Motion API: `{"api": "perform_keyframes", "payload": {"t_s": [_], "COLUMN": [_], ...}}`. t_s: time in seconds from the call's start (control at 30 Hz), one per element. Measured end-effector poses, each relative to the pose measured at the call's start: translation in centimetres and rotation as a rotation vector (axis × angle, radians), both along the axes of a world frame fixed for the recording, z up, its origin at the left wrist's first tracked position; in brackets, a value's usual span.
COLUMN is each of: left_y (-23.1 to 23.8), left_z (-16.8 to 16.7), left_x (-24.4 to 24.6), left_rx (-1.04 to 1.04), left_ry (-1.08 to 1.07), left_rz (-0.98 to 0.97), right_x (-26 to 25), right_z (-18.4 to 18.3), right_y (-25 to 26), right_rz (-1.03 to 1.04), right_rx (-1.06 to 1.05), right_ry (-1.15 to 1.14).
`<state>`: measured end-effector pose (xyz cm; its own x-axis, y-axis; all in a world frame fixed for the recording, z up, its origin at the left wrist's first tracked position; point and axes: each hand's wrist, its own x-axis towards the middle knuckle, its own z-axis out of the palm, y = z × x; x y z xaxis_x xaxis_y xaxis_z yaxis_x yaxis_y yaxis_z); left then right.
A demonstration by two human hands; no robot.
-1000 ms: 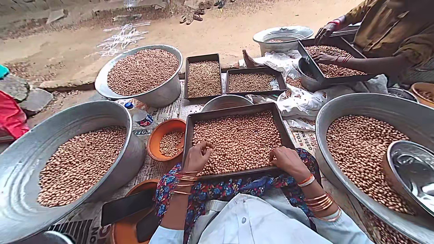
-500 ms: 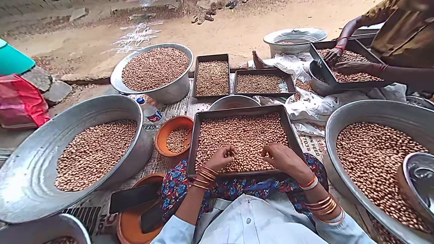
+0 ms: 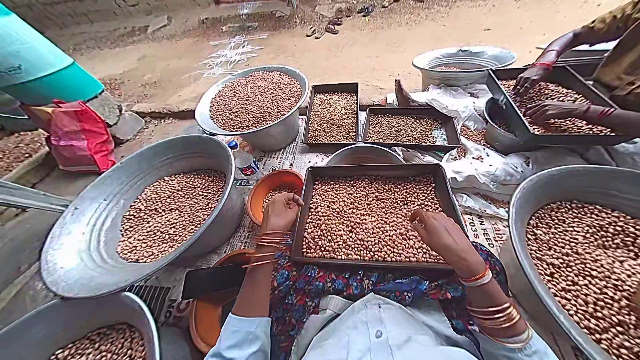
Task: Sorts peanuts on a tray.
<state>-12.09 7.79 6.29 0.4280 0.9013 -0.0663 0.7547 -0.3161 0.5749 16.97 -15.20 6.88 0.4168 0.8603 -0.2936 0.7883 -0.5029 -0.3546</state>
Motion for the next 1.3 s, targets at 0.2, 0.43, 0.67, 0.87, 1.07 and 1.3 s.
{"api": "perform_keyframes", "payload": {"t_s": [0.2, 0.43, 0.67, 0.87, 1.07, 1.3], "left_y": [-1.1, -2.9, -2.3, -1.9, -2.7, -3.6], "left_z": [-1.9, -5.3, -5.2, -4.8, -4.8, -3.5], "left_x": [0.5, 2.1, 1.5, -0.2, 1.1, 9.2], "left_rx": [0.009, 0.051, 0.014, -0.209, -0.189, -0.069], "left_ry": [0.202, 0.431, 0.245, -0.473, -0.363, 0.182], "left_rz": [-0.219, -0.314, -0.280, -0.086, -0.098, -0.390], "right_x": [3.2, 1.9, -3.0, -3.9, -4.1, 0.0], "right_z": [-1.1, -3.0, -1.8, -1.8, -5.0, -4.0], "right_y": [-0.4, 0.0, 2.6, 8.6, 11.7, 8.7], "right_rz": [-0.265, -0.128, 0.233, 0.329, 0.386, 0.129], "right_rx": [-0.230, -0.514, -0.087, 0.276, 0.075, 0.338], "right_ry": [-0.093, -0.120, 0.070, 0.028, -0.010, 0.338]}}
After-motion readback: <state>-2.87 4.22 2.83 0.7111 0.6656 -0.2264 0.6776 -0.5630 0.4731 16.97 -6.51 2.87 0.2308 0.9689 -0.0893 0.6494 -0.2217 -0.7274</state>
